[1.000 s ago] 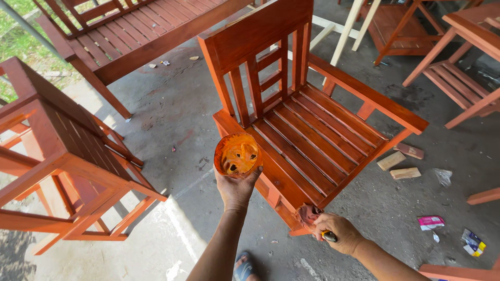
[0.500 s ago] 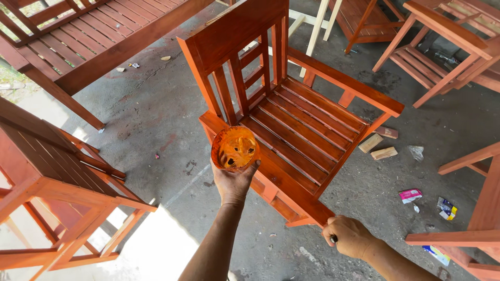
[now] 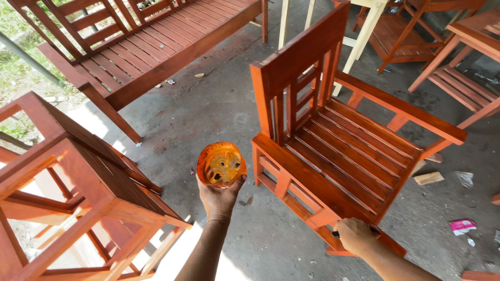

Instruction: The person applies reddish-brown wood stain to wooden chairs and benches using a cloth, dipping it into a small container of stain held in the other hand. They work over the seat slats, armrests, and frame rails of a chair, moving around the piece to coat different surfaces.

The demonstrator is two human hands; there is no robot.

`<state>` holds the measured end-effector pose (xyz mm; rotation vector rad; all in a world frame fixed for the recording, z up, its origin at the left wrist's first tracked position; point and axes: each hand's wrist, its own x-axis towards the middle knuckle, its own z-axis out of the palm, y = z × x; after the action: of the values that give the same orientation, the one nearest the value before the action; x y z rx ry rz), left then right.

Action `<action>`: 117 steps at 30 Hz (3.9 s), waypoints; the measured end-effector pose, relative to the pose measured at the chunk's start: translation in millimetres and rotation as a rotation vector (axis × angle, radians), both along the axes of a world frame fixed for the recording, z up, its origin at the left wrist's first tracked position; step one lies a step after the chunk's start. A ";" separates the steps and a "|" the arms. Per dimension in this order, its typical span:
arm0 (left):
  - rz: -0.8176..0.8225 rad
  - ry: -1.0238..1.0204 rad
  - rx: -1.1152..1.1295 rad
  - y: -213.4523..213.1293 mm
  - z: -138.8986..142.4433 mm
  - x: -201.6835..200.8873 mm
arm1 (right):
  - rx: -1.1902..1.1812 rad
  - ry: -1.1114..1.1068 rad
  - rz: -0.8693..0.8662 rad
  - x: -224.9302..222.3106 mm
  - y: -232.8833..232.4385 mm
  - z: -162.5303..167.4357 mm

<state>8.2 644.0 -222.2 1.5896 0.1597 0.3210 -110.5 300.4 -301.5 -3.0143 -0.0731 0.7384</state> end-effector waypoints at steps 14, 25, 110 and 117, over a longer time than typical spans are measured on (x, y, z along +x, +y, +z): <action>-0.180 0.090 -1.366 40.7 -10.4 136.2 | 0.177 -0.135 -0.006 181.3 93.6 -17.0; -0.051 -0.064 -0.128 44.0 -43.5 219.8 | 0.217 -0.365 0.453 286.7 187.3 -40.6; -0.526 0.020 0.007 -156.3 -89.8 25.2 | 0.161 -0.954 -1.227 -92.8 -1.0 -43.2; -0.547 0.019 -0.001 -163.4 -88.2 25.1 | 0.441 -1.104 -1.002 -91.9 -1.4 -36.2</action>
<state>33.3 480.6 -310.4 1.5682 -0.2593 -0.1202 -202.4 299.0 -337.8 -2.1674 0.9696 -0.8673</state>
